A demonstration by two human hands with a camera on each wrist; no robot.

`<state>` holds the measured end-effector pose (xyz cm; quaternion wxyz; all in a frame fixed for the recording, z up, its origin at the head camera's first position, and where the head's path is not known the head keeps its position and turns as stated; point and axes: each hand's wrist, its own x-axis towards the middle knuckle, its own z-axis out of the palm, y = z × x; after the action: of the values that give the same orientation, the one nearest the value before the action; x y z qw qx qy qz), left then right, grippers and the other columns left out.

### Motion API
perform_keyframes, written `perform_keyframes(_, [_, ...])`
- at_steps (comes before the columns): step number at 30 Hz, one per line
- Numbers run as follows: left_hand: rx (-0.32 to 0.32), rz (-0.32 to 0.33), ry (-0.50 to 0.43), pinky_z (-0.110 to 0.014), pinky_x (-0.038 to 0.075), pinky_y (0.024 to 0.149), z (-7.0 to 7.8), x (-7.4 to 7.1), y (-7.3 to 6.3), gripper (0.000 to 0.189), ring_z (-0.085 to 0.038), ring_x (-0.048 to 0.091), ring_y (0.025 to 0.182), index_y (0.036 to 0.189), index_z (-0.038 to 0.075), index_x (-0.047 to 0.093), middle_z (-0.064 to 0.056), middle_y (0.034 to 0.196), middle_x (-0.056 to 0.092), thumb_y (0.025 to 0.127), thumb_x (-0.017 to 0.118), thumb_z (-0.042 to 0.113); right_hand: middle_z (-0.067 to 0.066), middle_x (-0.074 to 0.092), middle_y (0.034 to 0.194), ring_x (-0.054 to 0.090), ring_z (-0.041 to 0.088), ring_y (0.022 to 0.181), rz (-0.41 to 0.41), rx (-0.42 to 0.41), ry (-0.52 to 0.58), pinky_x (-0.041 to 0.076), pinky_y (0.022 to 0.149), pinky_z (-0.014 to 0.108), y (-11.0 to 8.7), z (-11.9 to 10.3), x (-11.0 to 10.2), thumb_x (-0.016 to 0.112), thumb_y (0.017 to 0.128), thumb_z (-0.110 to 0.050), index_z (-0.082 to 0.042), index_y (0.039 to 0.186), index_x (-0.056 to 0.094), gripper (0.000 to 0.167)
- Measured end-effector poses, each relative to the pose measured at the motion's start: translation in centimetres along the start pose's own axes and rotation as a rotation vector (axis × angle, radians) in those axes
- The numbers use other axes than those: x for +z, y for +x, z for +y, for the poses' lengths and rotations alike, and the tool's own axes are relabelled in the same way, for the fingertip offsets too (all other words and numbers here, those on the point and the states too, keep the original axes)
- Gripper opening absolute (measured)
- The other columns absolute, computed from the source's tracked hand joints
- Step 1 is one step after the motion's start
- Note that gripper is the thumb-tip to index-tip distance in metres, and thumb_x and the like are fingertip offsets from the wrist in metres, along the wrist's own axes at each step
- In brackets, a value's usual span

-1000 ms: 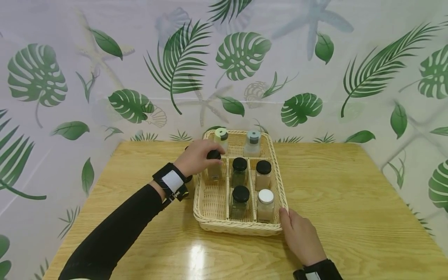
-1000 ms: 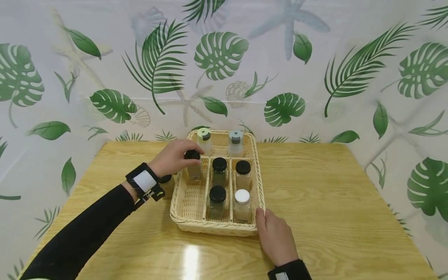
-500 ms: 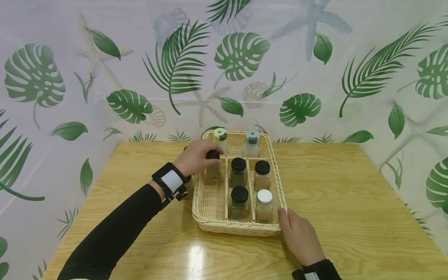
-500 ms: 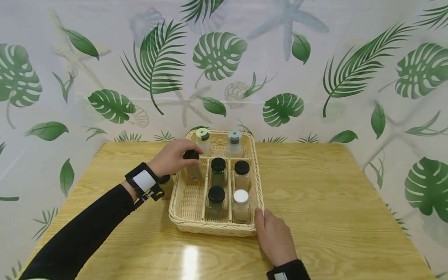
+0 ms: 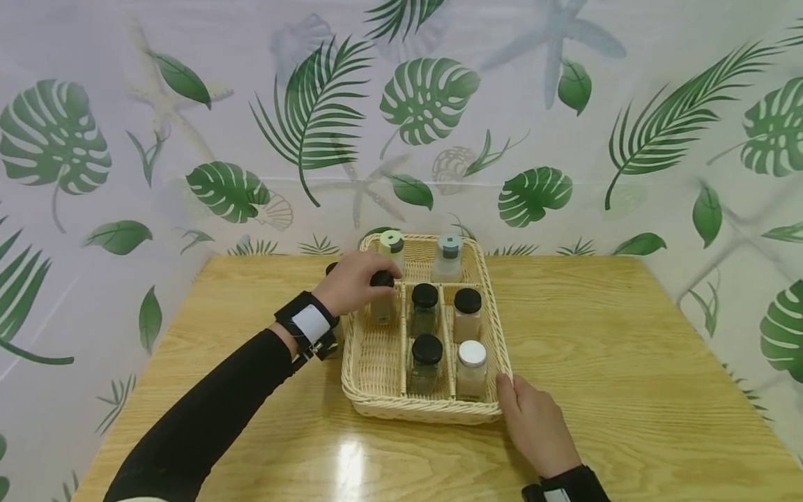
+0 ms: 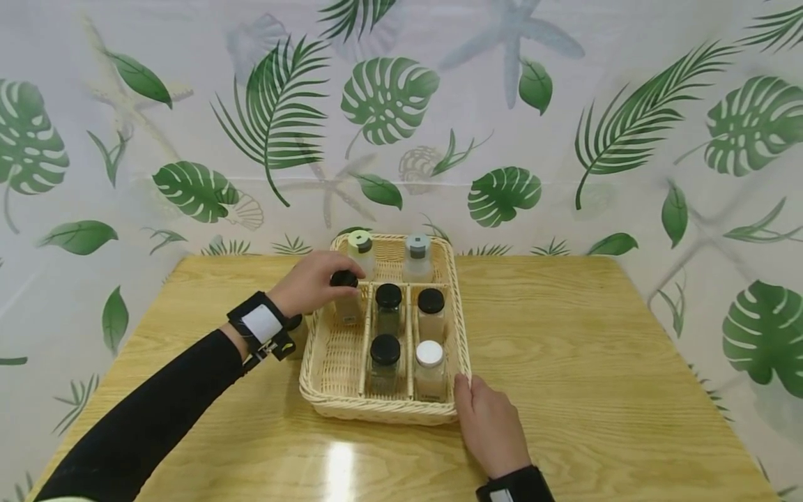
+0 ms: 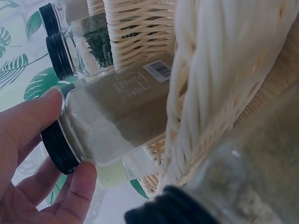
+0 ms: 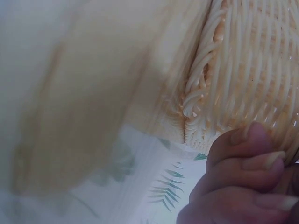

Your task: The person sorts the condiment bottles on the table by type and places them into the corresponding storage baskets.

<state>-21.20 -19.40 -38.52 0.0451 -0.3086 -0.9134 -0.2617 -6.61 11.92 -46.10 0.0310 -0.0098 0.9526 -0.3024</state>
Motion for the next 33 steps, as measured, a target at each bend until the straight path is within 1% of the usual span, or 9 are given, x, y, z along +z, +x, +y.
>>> perform_keyframes(4, [0.003, 0.005, 0.002, -0.038, 0.052, 0.088, -0.16, -0.02, -0.09, 0.028, -0.022, 0.065, 0.103, 0.116, 0.013, 0.073, -0.004, 0.112, 0.071, 0.088, 0.078, 0.017, 0.000, 0.033, 0.060, 0.039, 0.017, 0.054, -0.002, 0.000, -0.001, 0.031, 0.053, 0.029, -0.07, -0.11, 0.01, 0.025, 0.109, -0.047, -0.010, 0.073, 0.043, 0.054])
perform_keyframes(11, [0.001, 0.013, -0.002, -0.039, 0.052, 0.089, -0.20, -0.19, -0.35, 0.027, -0.024, 0.066, 0.104, 0.114, 0.011, 0.073, -0.006, 0.111, 0.072, 0.088, 0.078, 0.014, 0.000, 0.033, 0.060, 0.035, 0.015, 0.052, -0.011, 0.005, 0.006, 0.030, 0.051, 0.029, -0.16, -0.37, 0.10, 0.025, 0.109, -0.047, -0.010, 0.073, 0.043, 0.055])
perform_keyframes(17, [0.027, 0.011, 0.012, -0.039, 0.053, 0.089, -0.64, 0.19, -0.59, 0.028, -0.024, 0.066, 0.104, 0.114, 0.008, 0.073, -0.007, 0.112, 0.072, 0.087, 0.078, 0.011, 0.000, 0.033, 0.060, 0.034, 0.015, 0.052, -0.026, 0.014, 0.007, 0.030, 0.052, 0.028, -0.18, -0.51, 0.12, 0.023, 0.109, -0.050, -0.010, 0.073, 0.043, 0.057])
perform_keyframes(21, [0.041, 0.013, 0.006, -0.039, 0.053, 0.091, -0.73, 0.28, -0.59, 0.027, -0.025, 0.066, 0.105, 0.114, 0.006, 0.073, -0.008, 0.112, 0.072, 0.087, 0.077, 0.009, 0.000, 0.034, 0.061, 0.040, 0.017, 0.056, -0.014, 0.006, -0.007, 0.033, 0.055, 0.029, -0.15, -0.52, 0.00, 0.023, 0.109, -0.049, -0.010, 0.074, 0.044, 0.056])
perform_keyframes(24, [0.043, 0.015, -0.002, -0.039, 0.052, 0.092, -0.61, 0.30, -0.43, 0.027, -0.025, 0.066, 0.106, 0.114, 0.005, 0.073, -0.008, 0.112, 0.072, 0.088, 0.077, 0.008, 0.001, 0.036, 0.062, 0.046, 0.018, 0.062, 0.003, -0.007, -0.029, 0.036, 0.059, 0.031, -0.12, -0.47, -0.14, 0.024, 0.109, -0.047, -0.011, 0.076, 0.045, 0.053])
perform_keyframes(26, [0.041, 0.011, 0.001, -0.039, 0.052, 0.092, -0.53, 0.35, -0.32, 0.028, -0.025, 0.066, 0.106, 0.115, 0.005, 0.073, -0.008, 0.114, 0.071, 0.088, 0.077, 0.009, 0.002, 0.037, 0.062, 0.047, 0.020, 0.064, 0.006, -0.010, -0.035, 0.037, 0.060, 0.032, -0.09, -0.39, -0.21, 0.024, 0.109, -0.047, -0.011, 0.076, 0.046, 0.053])
perform_keyframes(33, [0.031, -0.002, 0.020, -0.039, 0.052, 0.094, -0.42, 0.62, -0.33, 0.029, -0.025, 0.065, 0.109, 0.118, 0.007, 0.072, -0.007, 0.117, 0.070, 0.089, 0.076, 0.011, 0.008, 0.050, 0.069, 0.051, 0.022, 0.070, 0.013, -0.013, -0.042, 0.040, 0.064, 0.035, -0.08, -0.13, -0.05, 0.025, 0.109, -0.045, -0.011, 0.077, 0.048, 0.052])
